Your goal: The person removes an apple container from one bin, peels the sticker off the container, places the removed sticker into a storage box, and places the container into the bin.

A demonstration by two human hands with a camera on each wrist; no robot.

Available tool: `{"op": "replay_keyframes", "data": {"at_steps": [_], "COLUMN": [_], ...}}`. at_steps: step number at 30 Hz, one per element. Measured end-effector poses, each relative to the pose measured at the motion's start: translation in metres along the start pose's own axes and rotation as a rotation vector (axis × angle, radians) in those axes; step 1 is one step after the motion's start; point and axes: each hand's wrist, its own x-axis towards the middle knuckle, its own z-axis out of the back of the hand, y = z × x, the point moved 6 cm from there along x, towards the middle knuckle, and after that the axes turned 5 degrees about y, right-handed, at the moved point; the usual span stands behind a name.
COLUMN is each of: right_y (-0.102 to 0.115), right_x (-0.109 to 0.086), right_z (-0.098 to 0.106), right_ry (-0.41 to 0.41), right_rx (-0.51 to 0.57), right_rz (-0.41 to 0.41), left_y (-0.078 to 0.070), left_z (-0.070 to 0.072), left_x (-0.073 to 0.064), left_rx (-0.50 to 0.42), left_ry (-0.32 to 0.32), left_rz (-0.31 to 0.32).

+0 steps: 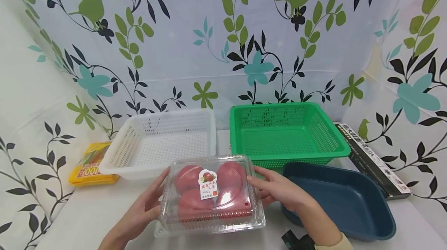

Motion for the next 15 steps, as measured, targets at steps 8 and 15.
{"op": "replay_keyframes", "data": {"at_steps": [8,15], "right_y": [-0.008,-0.012], "right_x": [0.002,0.002], "right_z": [0.001,-0.003], "right_ry": [-0.006,0.030], "right_rx": [-0.033,-0.024], "right_rz": [-0.034,-0.027], "left_y": [0.010,0.012], "left_z": [0.001,0.002], "left_x": [-0.004,-0.005], "left_rx": [0.001,-0.021], "left_ry": [-0.012,0.008], "left_rz": [0.043,0.029]}}
